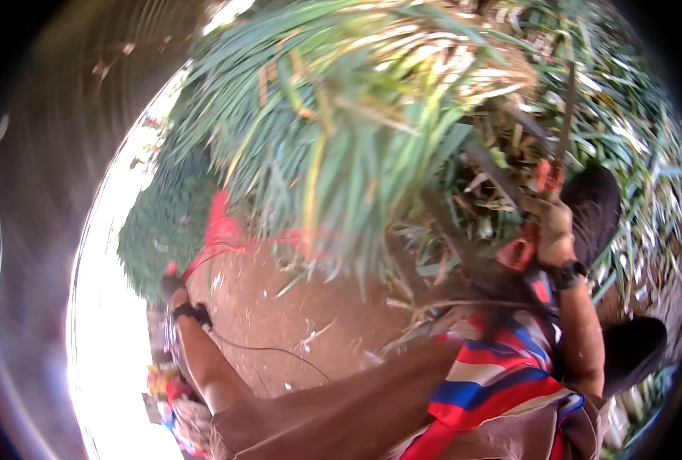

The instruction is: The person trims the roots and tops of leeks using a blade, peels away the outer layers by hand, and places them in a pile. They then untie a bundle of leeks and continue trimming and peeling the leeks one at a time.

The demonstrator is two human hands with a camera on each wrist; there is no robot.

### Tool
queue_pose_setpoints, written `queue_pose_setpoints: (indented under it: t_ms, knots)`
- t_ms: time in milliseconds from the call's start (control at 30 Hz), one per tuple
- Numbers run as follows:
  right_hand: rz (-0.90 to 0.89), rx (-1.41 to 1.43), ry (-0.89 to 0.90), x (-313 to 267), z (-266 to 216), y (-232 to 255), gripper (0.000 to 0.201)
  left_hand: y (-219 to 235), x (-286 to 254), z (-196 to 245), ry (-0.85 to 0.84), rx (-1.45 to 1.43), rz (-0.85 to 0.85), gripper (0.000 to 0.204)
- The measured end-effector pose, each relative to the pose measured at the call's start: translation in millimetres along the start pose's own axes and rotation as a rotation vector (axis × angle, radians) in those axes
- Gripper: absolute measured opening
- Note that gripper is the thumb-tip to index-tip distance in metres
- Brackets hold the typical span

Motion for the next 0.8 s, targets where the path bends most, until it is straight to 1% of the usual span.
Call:
queue_pose_setpoints:
  t_ms: [33, 100, 167, 200, 233, 267, 300, 333, 367, 433, 467, 500, 533, 567, 600, 633, 667, 700, 733, 767, 800]
  knots:
    - [-0.02, -0.049, -0.083, -5, -4, 0, 0.01, 45, -25, -19, 0.344, 0.245, 0.058, 0.052]
    - [-0.183, -0.024, 0.06, -3, -1, -1, 0.01, 70, -53, -93, 0.403, 0.486, 0.247, 0.056]
    - [-0.176, -0.088, 0.042, 0, 3, 0, 0.007, 81, -95, -165, 0.442, 0.75, 0.388, 0.06]
    - [-0.212, -0.092, 0.064, 4, 6, -1, 0.004, 79, -113, -193, 0.446, 0.879, 0.444, 0.062]
    - [-0.248, -0.094, 0.087, 8, 9, -2, 0.002, 51, -114, -232, 0.477, 0.898, 0.381, 0.065]
    - [-0.277, -0.135, 0.08, -14, -4, -26, 0.003, 15, -136, -196, 0.53, 0.806, 0.315, 0.064]
    - [-0.296, -0.171, 0.075, -26, -12, -38, 0.005, -20, -159, -155, 0.587, 0.715, 0.253, 0.063]
    - [-0.295, -0.21, 0.253, 9, 14, -11, 0.008, -70, -180, -137, 0.408, 0.685, 0.271, 0.062]
    - [-0.281, -0.283, 0.271, 9, 22, -10, 0.01, -115, -204, -105, 0.372, 0.152, 0.263, 0.054]
    - [-0.243, -0.423, 0.309, -3, 26, -15, 0.016, -163, -249, 5, 0.077, -0.12, 0.047, 0.035]
    - [-0.273, -0.563, 0.378, -12, 29, -19, 0.022, -186, -272, 63, -0.043, -0.271, -0.091, 0.026]
    - [-0.371, -0.726, 0.407, -39, 11, -40, 0.022, -194, -302, 118, -0.199, -0.712, -0.06, 0.021]
    - [-0.516, -0.821, 0.372, -56, 3, -55, 0.019, -162, -322, 178, -0.356, -0.731, -0.198, 0.021]
    - [-0.666, -0.909, 0.345, -74, -6, -69, 0.017, -129, -342, 238, -0.504, -0.758, -0.353, 0.027]
    - [-0.84, -0.633, 0.311, -85, 0, -86, 0.021, -89, -359, 283, -0.149, -1.266, -0.823, 0.026]
    - [-1.015, -0.317, 0.204, -97, 6, -102, 0.029, -108, -382, 306, -0.125, -1.478, -0.859, 0.032]
    - [-1.173, -0.043, 0.054, -109, 11, -117, 0.04, -107, -389, 321, 0.041, -1.605, -0.994, 0.032]
    - [-1.401, -0.642, 0.45, -119, 8, -129, 0.041, -103, -394, 333, 0.219, -1.713, -1.127, 0.032]
    - [-1.521, -1.286, 0.837, -126, 5, -139, 0.043, -109, -391, 330, -0.118, -1.448, -0.966, 0.025]
    - [-1.271, -1.227, 0.654, -131, 10, -144, 0.046, -121, -381, 312, -0.432, -1.17, -0.783, 0.022]
    - [-1.182, -1.238, 0.792, -127, 7, -137, 0.047, -131, -371, 294, -0.551, -1.034, -0.657, 0.023]
Point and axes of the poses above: each hand's wrist, its own x-axis towards the middle knuckle, its own y-axis out of the back of the hand, z = x × y, the point moved 2 cm from there along x, towards the middle knuckle, and after that the axes turned 7 degrees about y, right-handed, at the moved point
